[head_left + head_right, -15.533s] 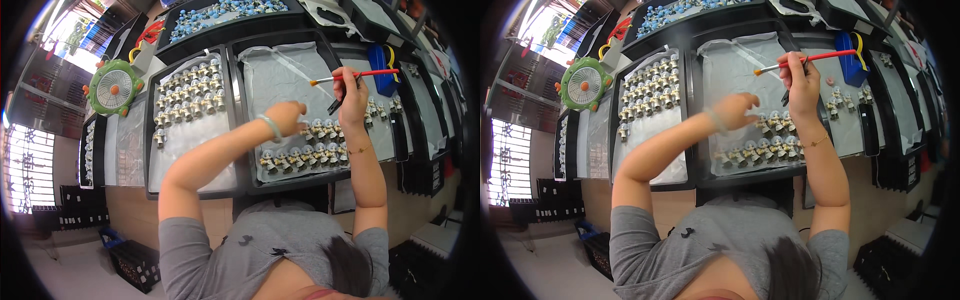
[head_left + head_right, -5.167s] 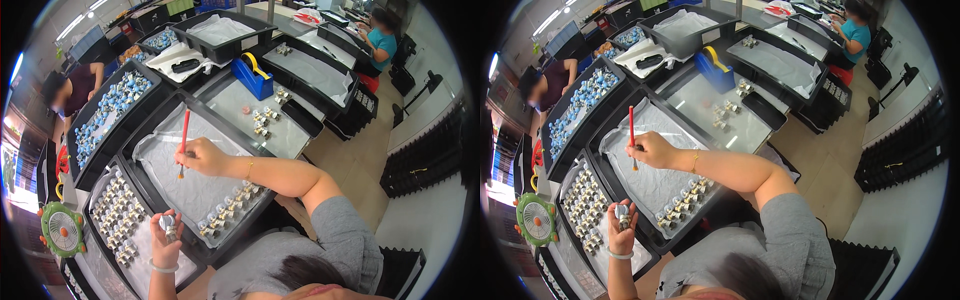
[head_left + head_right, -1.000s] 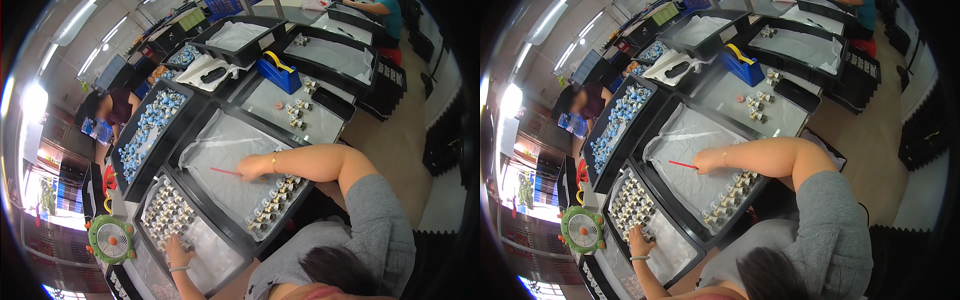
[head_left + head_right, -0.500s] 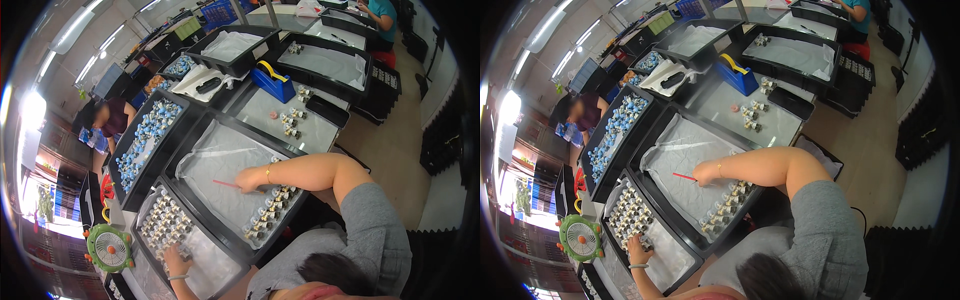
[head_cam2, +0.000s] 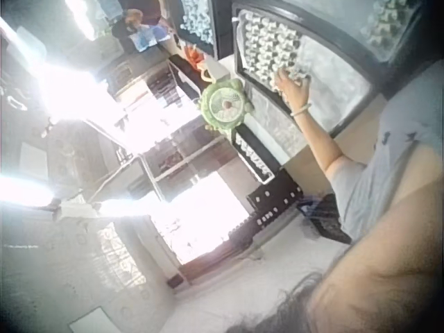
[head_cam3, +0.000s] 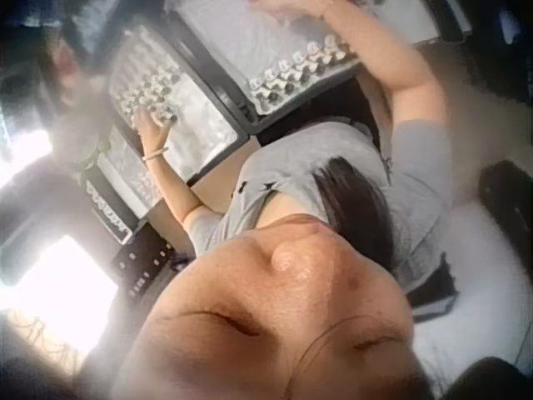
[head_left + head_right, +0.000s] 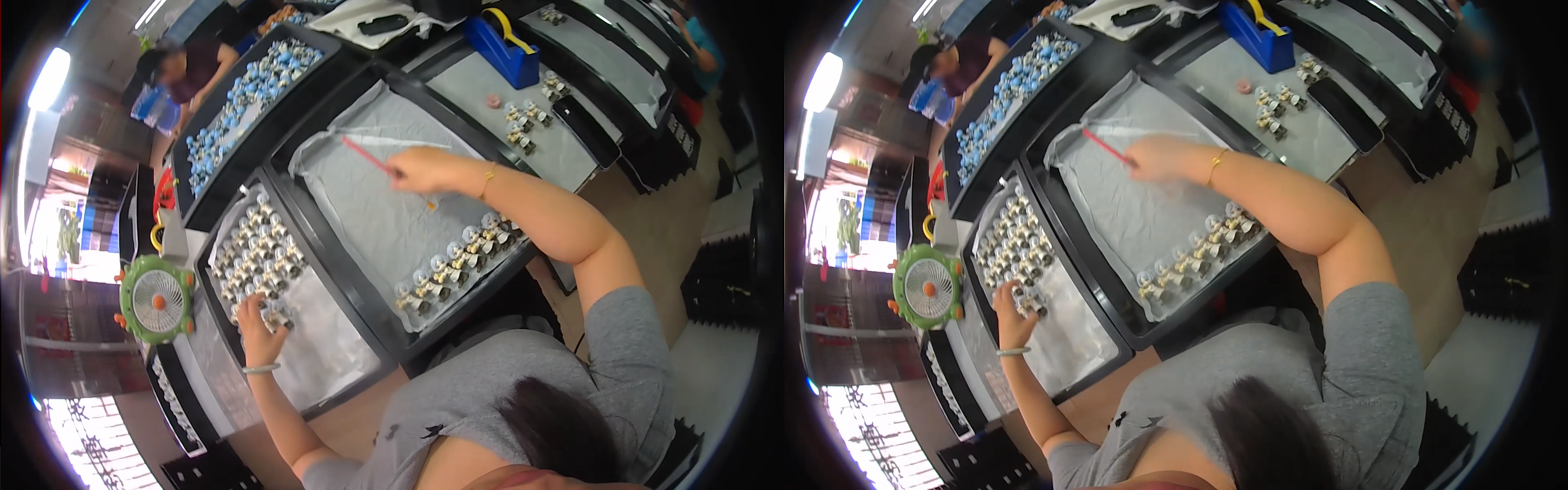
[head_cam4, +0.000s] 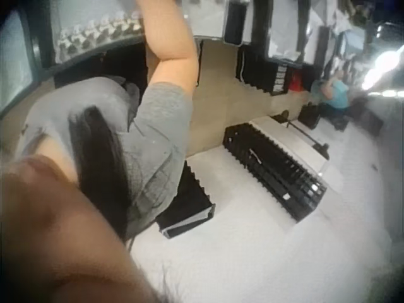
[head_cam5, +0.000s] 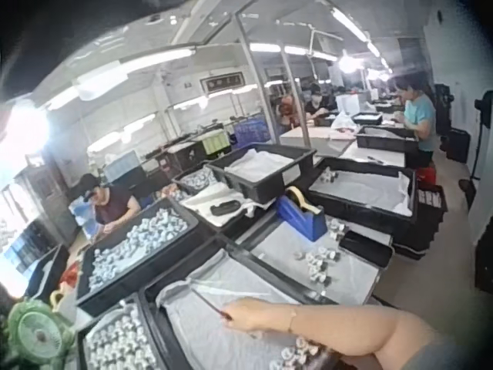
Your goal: The person paints small figurines with a red-handled brush in a workshop setting. They pick up each figurine from a tray, apply paint to specific details, and place the finished items into a separate tray. The process is repeated continuously throughout the clip.
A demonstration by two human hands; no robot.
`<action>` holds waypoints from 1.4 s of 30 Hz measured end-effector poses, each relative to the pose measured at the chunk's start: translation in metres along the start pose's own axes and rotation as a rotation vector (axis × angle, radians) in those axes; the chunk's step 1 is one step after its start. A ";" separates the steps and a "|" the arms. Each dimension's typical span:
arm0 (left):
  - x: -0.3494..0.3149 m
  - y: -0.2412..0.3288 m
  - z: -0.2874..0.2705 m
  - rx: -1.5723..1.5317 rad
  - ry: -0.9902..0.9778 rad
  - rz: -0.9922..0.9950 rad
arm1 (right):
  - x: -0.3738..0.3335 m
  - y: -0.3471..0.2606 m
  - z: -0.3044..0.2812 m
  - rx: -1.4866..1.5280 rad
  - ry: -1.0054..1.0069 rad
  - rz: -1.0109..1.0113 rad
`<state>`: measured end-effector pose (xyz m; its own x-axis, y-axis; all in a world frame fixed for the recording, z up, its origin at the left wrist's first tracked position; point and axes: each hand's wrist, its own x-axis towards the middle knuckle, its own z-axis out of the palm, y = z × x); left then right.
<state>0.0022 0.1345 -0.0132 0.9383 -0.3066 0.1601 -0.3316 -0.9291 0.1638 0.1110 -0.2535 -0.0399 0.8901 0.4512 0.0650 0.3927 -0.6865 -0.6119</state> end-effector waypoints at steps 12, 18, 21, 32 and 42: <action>0.130 0.228 0.067 -0.446 -0.266 0.606 | -0.002 -0.013 -0.037 0.360 0.778 -0.115; 0.193 0.270 0.185 -0.330 -0.362 0.723 | -0.007 -0.002 -0.034 0.340 0.769 -0.097; 0.200 0.261 0.187 -0.407 -0.423 0.667 | -0.003 -0.013 -0.036 0.421 0.747 -0.150; 0.188 0.258 0.198 -0.396 -0.314 0.327 | -0.003 -0.016 -0.040 0.455 0.866 -0.204; 0.174 0.234 0.100 -1.109 -0.532 -0.006 | -0.012 -0.017 -0.055 0.560 0.873 -0.188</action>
<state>0.0976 -0.1571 -0.0447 0.7776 -0.5900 -0.2175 0.0124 -0.3315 0.9434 0.1065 -0.2779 0.0130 0.7710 -0.1968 0.6057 0.5772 -0.1859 -0.7951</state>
